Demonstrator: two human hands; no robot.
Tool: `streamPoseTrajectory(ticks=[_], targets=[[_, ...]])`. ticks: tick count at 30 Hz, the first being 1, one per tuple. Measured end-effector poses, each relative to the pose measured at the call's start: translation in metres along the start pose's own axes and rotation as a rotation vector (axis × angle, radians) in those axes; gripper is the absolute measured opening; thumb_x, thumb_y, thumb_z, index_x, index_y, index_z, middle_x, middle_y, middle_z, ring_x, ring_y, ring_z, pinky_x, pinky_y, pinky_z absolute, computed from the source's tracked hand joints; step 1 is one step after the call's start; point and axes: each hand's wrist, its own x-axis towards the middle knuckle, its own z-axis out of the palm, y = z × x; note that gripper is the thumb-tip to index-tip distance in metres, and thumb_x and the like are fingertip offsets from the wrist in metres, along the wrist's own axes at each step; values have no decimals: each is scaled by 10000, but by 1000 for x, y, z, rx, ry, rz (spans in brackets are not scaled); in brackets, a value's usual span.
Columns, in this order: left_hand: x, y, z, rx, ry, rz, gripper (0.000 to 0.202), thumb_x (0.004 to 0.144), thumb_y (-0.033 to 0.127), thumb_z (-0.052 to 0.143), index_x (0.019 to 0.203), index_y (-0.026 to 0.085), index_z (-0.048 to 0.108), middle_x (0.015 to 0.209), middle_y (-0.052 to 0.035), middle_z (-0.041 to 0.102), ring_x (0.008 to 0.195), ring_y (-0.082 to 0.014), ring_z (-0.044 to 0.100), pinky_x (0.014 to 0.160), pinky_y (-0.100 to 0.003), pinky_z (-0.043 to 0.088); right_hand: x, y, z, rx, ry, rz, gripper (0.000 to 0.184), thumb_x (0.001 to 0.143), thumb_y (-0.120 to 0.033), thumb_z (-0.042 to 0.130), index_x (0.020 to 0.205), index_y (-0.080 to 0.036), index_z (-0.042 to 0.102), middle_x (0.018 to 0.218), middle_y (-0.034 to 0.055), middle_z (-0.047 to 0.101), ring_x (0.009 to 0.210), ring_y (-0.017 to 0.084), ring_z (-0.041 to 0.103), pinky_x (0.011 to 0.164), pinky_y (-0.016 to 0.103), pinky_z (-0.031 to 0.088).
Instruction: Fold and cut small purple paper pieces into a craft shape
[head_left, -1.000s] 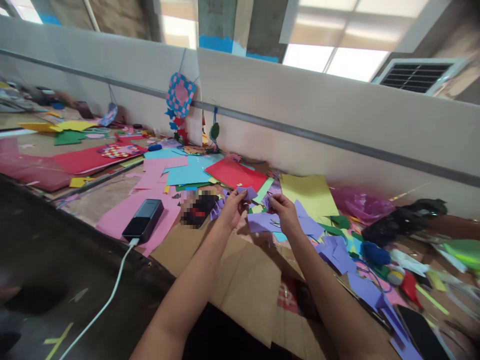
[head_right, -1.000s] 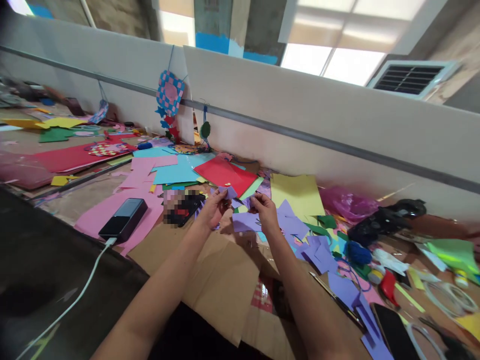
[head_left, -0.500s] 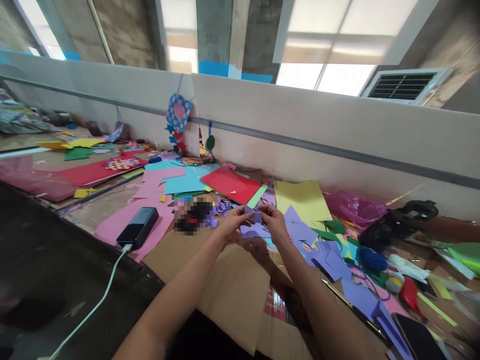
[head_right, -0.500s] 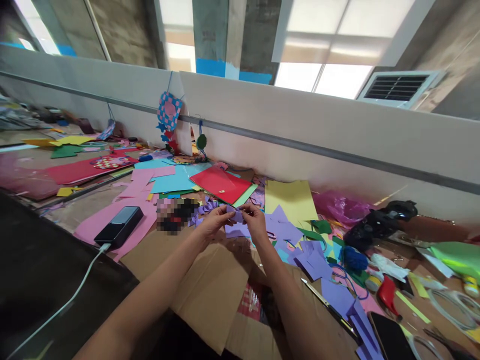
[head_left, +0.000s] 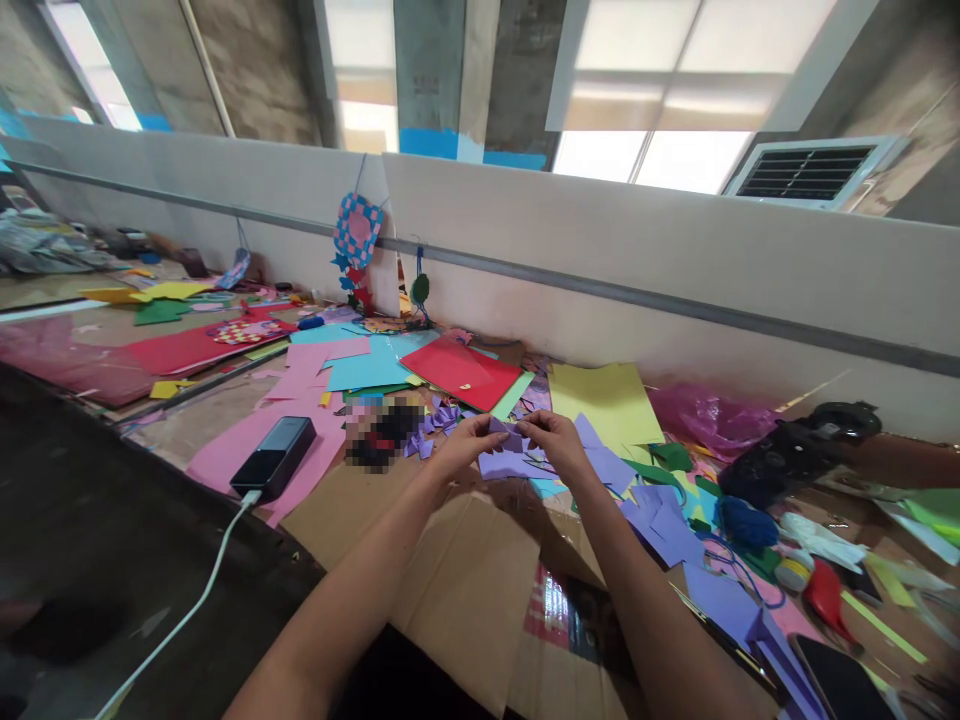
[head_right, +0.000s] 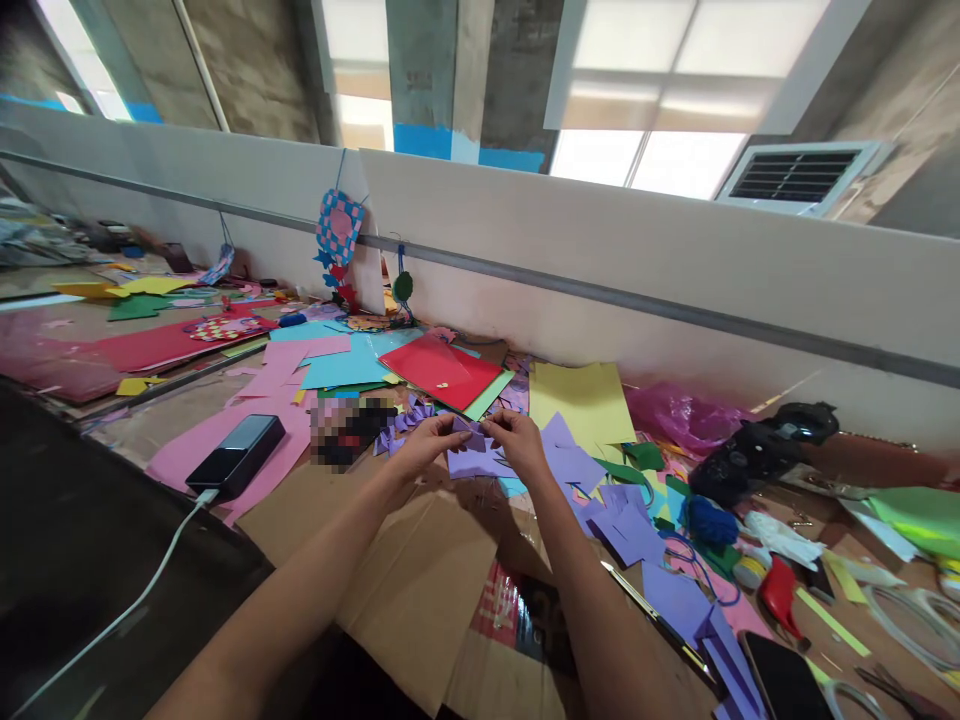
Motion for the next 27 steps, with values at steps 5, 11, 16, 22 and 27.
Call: streamPoseTrajectory(ticks=[5, 11, 16, 22, 27], targets=[[1, -1, 0, -20, 13, 9, 412, 631, 475, 796, 828, 145, 648, 744, -25, 660, 677, -140, 586, 650, -261, 435, -1, 0, 1, -61, 29, -95, 241, 647, -421, 696, 740, -201, 672, 656, 3, 658, 593, 150, 573, 561, 274, 465], [0, -2, 3, 45, -18, 35, 353, 638, 441, 799, 795, 155, 664, 774, -29, 682, 724, -152, 601, 677, -262, 449, -4, -1, -8, -296, -28, -105, 148, 681, -353, 690, 715, -209, 699, 629, -3, 657, 585, 160, 572, 546, 273, 416], [3, -1, -2, -97, 129, -8, 445, 583, 493, 822, 802, 158, 629, 744, -19, 665, 675, -146, 609, 640, -259, 454, -2, -7, -13, 7, 71, -73, 231, 632, -389, 751, 728, -205, 649, 627, -24, 621, 587, 146, 567, 599, 289, 467], [-2, 5, -3, -181, 160, -69, 485, 570, 426, 854, 883, 163, 594, 830, -41, 703, 716, -177, 681, 675, -274, 466, -5, -17, -11, 152, 58, -50, 329, 577, -430, 823, 731, -205, 640, 664, -21, 628, 616, 146, 582, 635, 305, 501], [-5, 9, 0, -185, 156, -86, 499, 568, 387, 860, 891, 167, 549, 847, -36, 696, 743, -194, 705, 689, -274, 464, -7, -19, -9, 166, 47, -57, 333, 581, -436, 830, 726, -211, 632, 685, -28, 625, 625, 141, 582, 665, 320, 529]])
